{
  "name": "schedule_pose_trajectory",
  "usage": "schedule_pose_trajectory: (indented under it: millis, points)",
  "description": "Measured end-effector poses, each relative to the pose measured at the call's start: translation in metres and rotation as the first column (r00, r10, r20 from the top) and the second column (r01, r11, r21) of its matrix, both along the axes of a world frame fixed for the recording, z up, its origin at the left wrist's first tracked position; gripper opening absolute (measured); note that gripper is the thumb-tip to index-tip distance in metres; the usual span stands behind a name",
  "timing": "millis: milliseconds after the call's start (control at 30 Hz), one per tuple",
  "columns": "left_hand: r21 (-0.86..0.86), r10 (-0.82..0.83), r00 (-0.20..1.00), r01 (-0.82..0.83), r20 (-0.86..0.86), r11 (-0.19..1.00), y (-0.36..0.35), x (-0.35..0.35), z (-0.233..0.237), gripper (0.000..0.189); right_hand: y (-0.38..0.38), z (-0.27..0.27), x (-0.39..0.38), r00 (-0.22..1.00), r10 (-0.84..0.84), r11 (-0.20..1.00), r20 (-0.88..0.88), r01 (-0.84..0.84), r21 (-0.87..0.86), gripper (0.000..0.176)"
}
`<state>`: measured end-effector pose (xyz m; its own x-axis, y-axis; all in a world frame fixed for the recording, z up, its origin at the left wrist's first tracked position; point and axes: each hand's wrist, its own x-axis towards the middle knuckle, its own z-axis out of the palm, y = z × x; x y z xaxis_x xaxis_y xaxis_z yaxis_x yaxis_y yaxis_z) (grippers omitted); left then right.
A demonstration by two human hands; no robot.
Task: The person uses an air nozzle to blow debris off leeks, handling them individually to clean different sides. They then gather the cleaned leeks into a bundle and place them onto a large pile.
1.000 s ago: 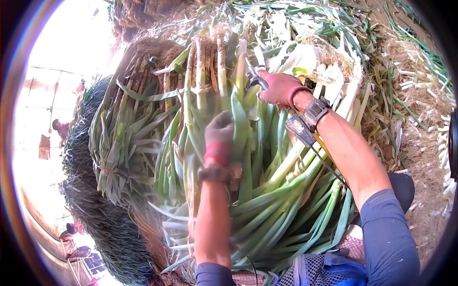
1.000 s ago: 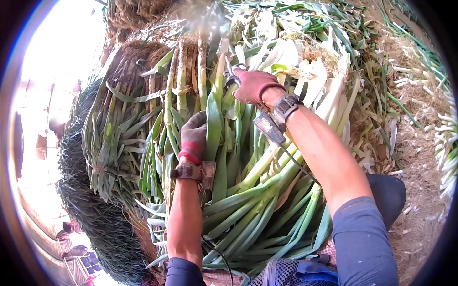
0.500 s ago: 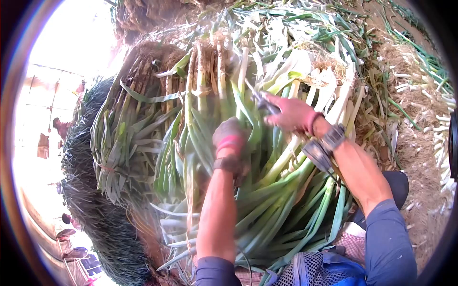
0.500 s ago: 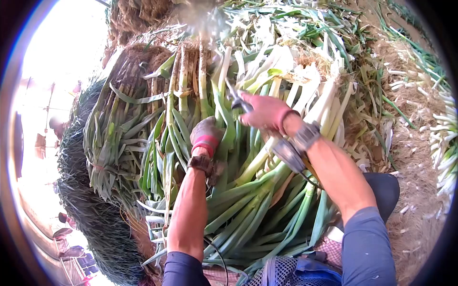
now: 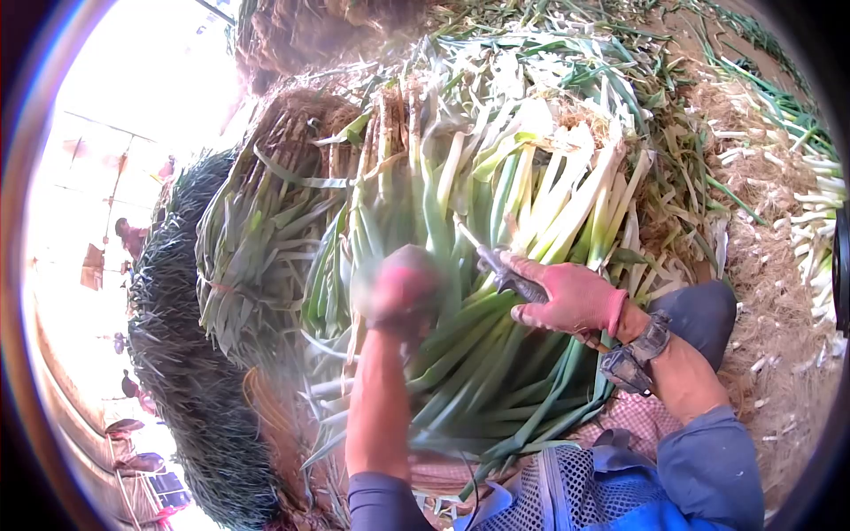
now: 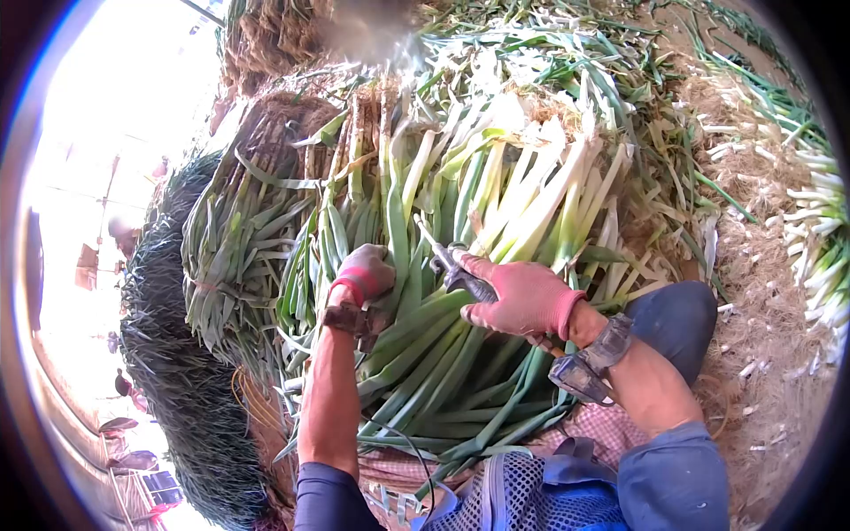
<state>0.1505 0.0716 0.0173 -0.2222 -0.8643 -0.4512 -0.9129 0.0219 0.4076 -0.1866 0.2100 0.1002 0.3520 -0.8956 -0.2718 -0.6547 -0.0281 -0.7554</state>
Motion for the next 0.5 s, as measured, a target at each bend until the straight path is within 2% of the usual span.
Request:
schedule_pose_trajectory:
  millis: [33, 100, 167, 233, 267, 300, 333, 367, 400, 433, 500]
  points:
    - [-0.004, -0.004, 1.000, 0.004, -0.001, 1.000, 0.004, 0.009, 0.013, 0.034, 0.006, -0.001, -0.002, 0.999, 0.016, 0.999, 0.033, -0.015, -0.039, 0.085]
    - [0.006, -0.233, 0.953, 0.238, -0.194, 0.971, 0.013, 0.010, 0.038, 0.034, 0.011, 0.007, -0.006, 0.999, -0.016, 1.000, -0.035, 0.015, -0.021, 0.087]
    - [0.298, 0.089, 0.971, -0.019, -0.221, 0.954, 0.013, 0.001, 0.047, 0.031, 0.018, 0.004, -0.013, 0.995, 0.070, 0.997, -0.067, -0.067, 0.038, 0.088]
    - [0.229, 0.079, 0.989, -0.048, -0.129, 0.972, 0.015, 0.002, 0.047, 0.030, 0.027, 0.010, -0.015, 0.998, 0.062, 0.996, -0.018, -0.060, 0.064, 0.088]
    - [0.059, -0.203, 0.954, 0.221, -0.221, 0.974, 0.012, 0.020, 0.034, 0.031, 0.029, 0.010, -0.018, 0.996, -0.016, 0.997, -0.085, 0.022, 0.069, 0.087]
    - [-0.135, -0.481, 0.837, 0.462, -0.261, 0.877, 0.005, 0.035, 0.014, 0.031, 0.032, 0.010, -0.023, 0.983, -0.099, 0.992, -0.155, 0.110, 0.065, 0.086]
    - [0.219, 0.099, 0.975, -0.054, -0.200, 0.974, 0.015, 0.008, 0.040, 0.031, 0.035, 0.011, -0.029, 0.985, -0.048, 0.998, -0.165, 0.054, 0.029, 0.086]
    - [0.122, 0.032, 0.942, 0.009, -0.335, 0.993, 0.013, 0.028, 0.017, 0.030, 0.040, 0.011, -0.032, 0.982, -0.064, 0.997, -0.175, 0.069, 0.023, 0.086]
    - [0.030, -0.039, 0.886, 0.059, -0.462, 0.998, 0.011, 0.067, -0.006, 0.030, 0.047, 0.012, -0.033, 0.992, -0.053, 0.998, -0.114, 0.056, 0.022, 0.087]
    - [-0.072, -0.127, 0.799, 0.104, -0.588, 0.992, 0.003, 0.074, -0.024, 0.030, 0.051, 0.015, -0.040, 0.996, -0.049, 0.999, -0.070, 0.051, 0.014, 0.088]
    - [0.261, 0.167, 0.923, -0.076, -0.348, 0.962, 0.042, -0.028, 0.102, 0.030, 0.050, 0.023, -0.051, 0.980, -0.021, 0.997, -0.196, 0.036, 0.071, 0.091]
